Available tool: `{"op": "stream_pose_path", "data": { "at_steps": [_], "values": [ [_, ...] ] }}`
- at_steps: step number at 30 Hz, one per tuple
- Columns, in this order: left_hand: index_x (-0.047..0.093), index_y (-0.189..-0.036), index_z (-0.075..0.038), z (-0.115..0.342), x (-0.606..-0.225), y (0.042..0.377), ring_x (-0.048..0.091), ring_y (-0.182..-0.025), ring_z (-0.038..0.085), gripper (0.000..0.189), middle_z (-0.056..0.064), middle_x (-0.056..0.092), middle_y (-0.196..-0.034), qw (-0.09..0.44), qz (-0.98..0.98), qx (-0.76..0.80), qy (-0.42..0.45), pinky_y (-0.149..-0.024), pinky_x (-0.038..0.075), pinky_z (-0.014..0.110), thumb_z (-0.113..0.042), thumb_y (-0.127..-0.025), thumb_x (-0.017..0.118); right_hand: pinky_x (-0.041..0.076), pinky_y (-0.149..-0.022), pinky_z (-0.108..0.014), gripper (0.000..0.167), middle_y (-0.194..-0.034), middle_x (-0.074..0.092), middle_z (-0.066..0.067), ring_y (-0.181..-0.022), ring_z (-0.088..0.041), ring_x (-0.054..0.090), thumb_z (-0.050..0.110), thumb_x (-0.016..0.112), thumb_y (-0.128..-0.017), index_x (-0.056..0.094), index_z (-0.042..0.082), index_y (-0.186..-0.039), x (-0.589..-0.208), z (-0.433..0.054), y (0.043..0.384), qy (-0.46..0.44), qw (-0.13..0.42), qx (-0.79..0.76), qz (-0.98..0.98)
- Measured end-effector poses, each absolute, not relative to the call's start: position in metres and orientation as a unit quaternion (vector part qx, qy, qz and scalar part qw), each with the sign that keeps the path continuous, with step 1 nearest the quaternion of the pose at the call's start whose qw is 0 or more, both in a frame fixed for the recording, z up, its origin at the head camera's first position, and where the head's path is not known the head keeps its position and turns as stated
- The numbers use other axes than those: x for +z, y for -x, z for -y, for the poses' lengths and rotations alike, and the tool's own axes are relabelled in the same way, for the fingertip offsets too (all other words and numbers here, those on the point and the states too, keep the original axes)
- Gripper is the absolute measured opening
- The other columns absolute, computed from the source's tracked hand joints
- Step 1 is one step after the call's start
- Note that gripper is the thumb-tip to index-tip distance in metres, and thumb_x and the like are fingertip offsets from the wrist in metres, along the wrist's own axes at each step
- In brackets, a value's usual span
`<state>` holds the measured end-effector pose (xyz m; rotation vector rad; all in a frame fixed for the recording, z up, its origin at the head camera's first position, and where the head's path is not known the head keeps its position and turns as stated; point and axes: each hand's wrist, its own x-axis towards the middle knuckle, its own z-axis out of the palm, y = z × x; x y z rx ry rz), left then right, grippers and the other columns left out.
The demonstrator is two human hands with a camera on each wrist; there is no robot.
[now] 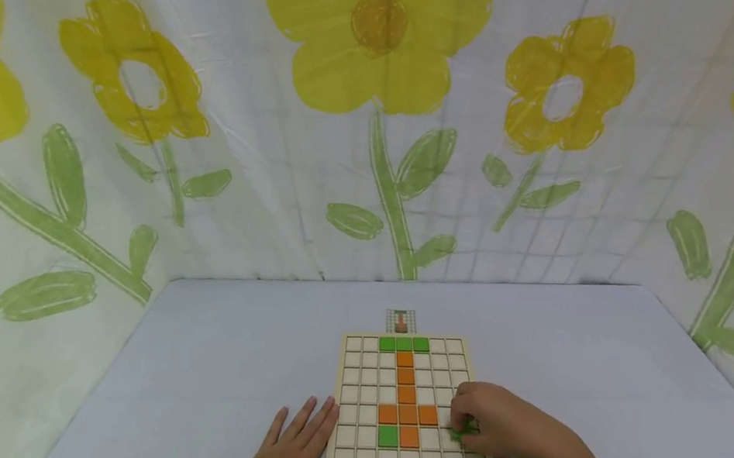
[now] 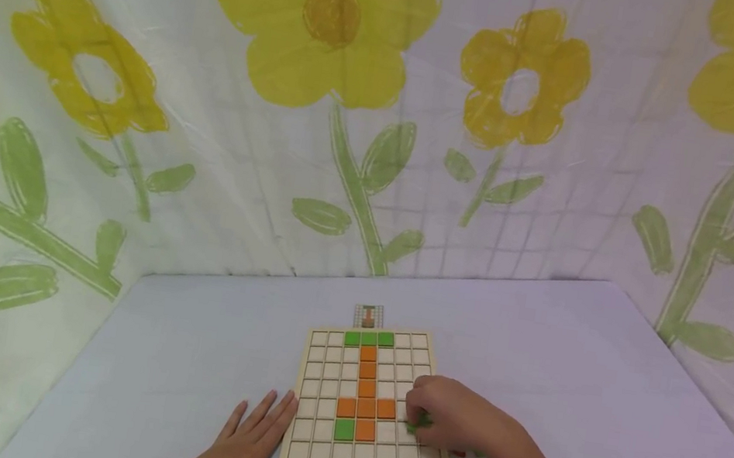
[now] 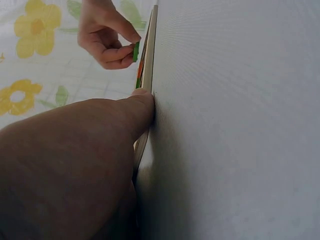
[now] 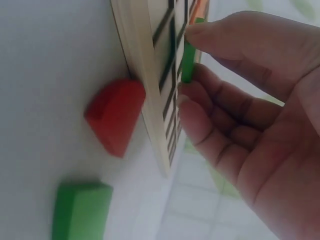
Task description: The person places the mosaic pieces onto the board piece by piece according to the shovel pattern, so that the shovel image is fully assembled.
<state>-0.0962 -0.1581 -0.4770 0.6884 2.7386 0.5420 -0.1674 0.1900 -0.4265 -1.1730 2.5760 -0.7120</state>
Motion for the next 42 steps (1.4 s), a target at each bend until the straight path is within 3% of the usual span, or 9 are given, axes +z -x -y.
{"op": "stream_pose_path", "data": {
  "at_steps": [10, 22, 42],
  "values": [
    [0.018, -0.160, -0.003, 0.158, -0.477, 0.096, 0.009, -0.151, 0.039, 0.092, 0.012, 0.014, -0.166, 0.130, -0.944, 0.189, -0.238, -0.110, 0.003, 0.069, -0.067, -0.098, 0.041, 0.049, -0.071, -0.021, 0.023, -0.088, 0.056, 0.019, -0.079, 0.002, 0.049, 0.003, 0.082, -0.080, 0.069, 0.022, -0.080, -0.438, -0.173, 0.162, 0.452, 0.049, -0.240, -0.858],
    [0.017, -0.160, -0.004, 0.158, -0.475, 0.096, 0.008, -0.151, 0.038, 0.093, 0.012, 0.014, -0.166, 0.135, -0.944, 0.193, -0.233, -0.111, 0.003, 0.069, -0.068, -0.097, 0.041, 0.050, -0.078, -0.023, 0.019, -0.091, 0.059, 0.020, -0.085, 0.002, 0.052, 0.009, 0.084, -0.081, 0.075, 0.025, -0.085, -0.442, -0.166, 0.157, 0.459, 0.033, -0.222, -0.859],
    [0.018, -0.160, -0.003, 0.157, -0.476, 0.096, 0.008, -0.151, 0.038, 0.094, 0.012, 0.014, -0.166, 0.135, -0.945, 0.189, -0.231, -0.111, 0.002, 0.068, -0.068, -0.097, 0.042, 0.050, -0.074, -0.019, 0.016, -0.090, 0.062, 0.017, -0.083, 0.002, 0.055, 0.006, 0.086, -0.078, 0.079, 0.019, -0.084, -0.441, -0.161, 0.155, 0.469, 0.011, -0.230, -0.853]
  ]
}}
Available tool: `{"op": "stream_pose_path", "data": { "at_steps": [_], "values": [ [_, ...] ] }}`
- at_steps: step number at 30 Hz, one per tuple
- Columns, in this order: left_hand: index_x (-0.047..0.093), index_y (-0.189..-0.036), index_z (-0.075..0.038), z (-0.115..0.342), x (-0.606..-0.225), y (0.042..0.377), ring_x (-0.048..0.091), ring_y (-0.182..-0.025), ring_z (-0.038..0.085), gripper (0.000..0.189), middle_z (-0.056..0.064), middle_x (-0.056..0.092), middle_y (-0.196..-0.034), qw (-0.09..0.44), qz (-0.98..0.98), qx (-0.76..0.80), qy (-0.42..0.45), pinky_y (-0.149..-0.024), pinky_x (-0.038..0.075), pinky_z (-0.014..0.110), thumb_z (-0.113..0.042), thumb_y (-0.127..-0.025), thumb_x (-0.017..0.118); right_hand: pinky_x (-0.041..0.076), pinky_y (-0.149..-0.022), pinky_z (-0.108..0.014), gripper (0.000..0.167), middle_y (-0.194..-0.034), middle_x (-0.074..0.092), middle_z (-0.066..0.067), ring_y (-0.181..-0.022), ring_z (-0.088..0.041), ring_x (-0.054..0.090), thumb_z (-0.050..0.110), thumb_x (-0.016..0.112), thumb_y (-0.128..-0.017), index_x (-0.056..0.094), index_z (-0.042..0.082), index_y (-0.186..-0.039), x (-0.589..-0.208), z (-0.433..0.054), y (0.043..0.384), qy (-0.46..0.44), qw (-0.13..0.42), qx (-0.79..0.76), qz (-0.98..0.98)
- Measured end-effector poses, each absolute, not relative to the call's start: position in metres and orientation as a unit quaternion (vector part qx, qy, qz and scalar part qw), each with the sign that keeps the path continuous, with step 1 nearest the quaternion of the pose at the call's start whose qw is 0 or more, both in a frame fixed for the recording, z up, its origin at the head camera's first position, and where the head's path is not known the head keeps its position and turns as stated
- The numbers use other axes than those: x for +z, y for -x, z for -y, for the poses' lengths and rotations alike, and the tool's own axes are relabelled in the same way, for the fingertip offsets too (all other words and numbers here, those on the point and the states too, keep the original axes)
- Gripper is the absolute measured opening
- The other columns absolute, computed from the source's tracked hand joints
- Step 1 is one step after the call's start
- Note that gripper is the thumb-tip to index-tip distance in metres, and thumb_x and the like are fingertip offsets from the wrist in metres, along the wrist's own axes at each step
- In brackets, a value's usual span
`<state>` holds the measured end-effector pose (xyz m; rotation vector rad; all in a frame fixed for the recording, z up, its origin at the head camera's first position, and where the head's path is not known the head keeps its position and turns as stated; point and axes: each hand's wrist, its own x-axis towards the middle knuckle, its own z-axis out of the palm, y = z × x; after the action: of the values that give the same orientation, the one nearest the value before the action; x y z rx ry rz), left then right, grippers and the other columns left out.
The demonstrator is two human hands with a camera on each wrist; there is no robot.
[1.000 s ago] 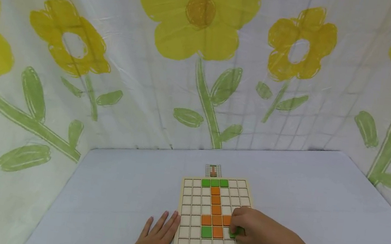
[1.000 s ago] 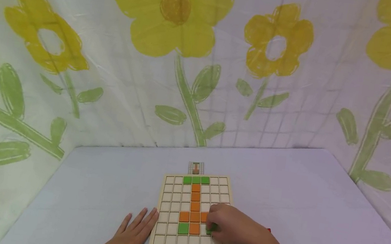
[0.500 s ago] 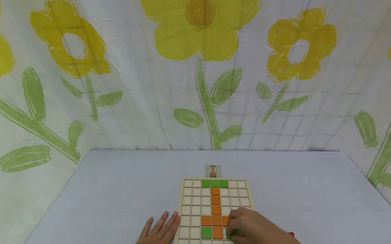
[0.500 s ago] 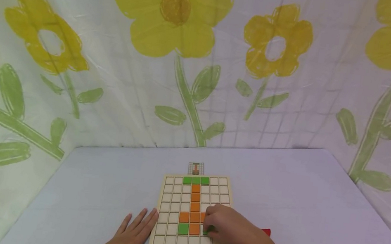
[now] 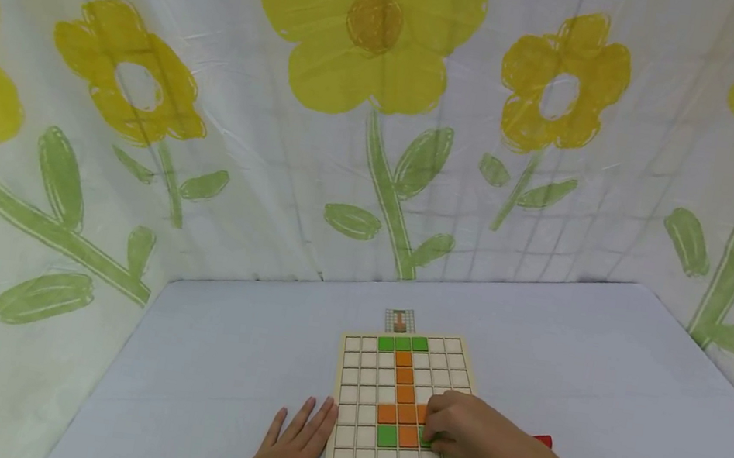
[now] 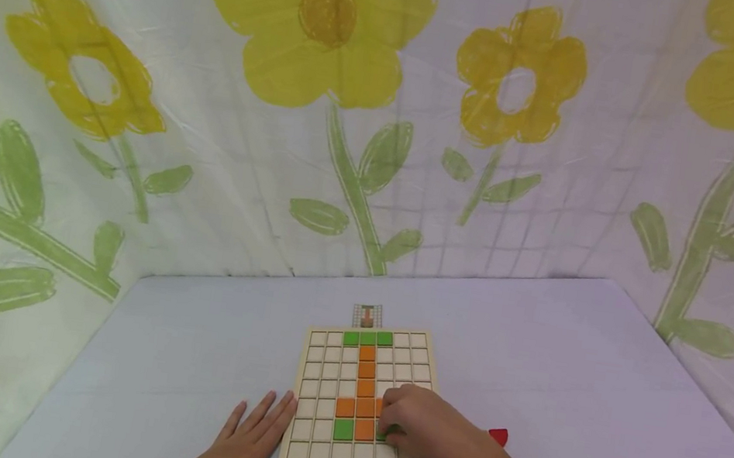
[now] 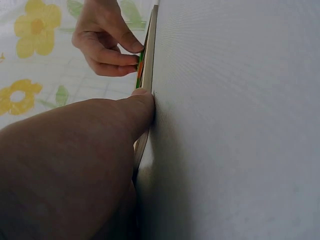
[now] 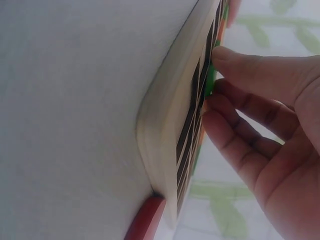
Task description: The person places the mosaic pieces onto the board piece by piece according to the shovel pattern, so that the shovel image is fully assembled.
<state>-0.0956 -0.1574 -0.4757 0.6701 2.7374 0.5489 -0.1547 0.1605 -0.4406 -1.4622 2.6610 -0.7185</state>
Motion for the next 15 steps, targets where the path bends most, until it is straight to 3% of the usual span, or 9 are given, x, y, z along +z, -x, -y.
{"op": "stream_pose_path", "data": {
  "at_steps": [9, 15],
  "values": [
    [0.018, -0.160, -0.003, 0.1573, -0.4766, 0.0958, 0.008, -0.151, 0.038, 0.093, 0.012, 0.014, -0.166, 0.132, -0.944, 0.188, -0.235, -0.111, 0.002, 0.069, -0.067, -0.098, 0.042, 0.051, -0.076, -0.020, 0.018, -0.091, 0.064, 0.018, -0.084, 0.002, 0.057, 0.004, 0.083, -0.081, 0.078, 0.021, -0.083, -0.4400, -0.1601, 0.1533, 0.462, 0.019, -0.219, -0.859],
    [0.018, -0.160, -0.003, 0.1576, -0.4781, 0.0957, 0.009, -0.151, 0.038, 0.092, 0.012, 0.015, -0.166, 0.128, -0.945, 0.187, -0.237, -0.110, 0.003, 0.069, -0.067, -0.098, 0.042, 0.053, -0.080, -0.025, 0.022, -0.091, 0.069, 0.020, -0.089, 0.001, 0.061, -0.002, 0.076, -0.085, 0.078, 0.020, -0.087, -0.4309, -0.1665, 0.1513, 0.444, 0.067, -0.242, -0.860]
  ]
}}
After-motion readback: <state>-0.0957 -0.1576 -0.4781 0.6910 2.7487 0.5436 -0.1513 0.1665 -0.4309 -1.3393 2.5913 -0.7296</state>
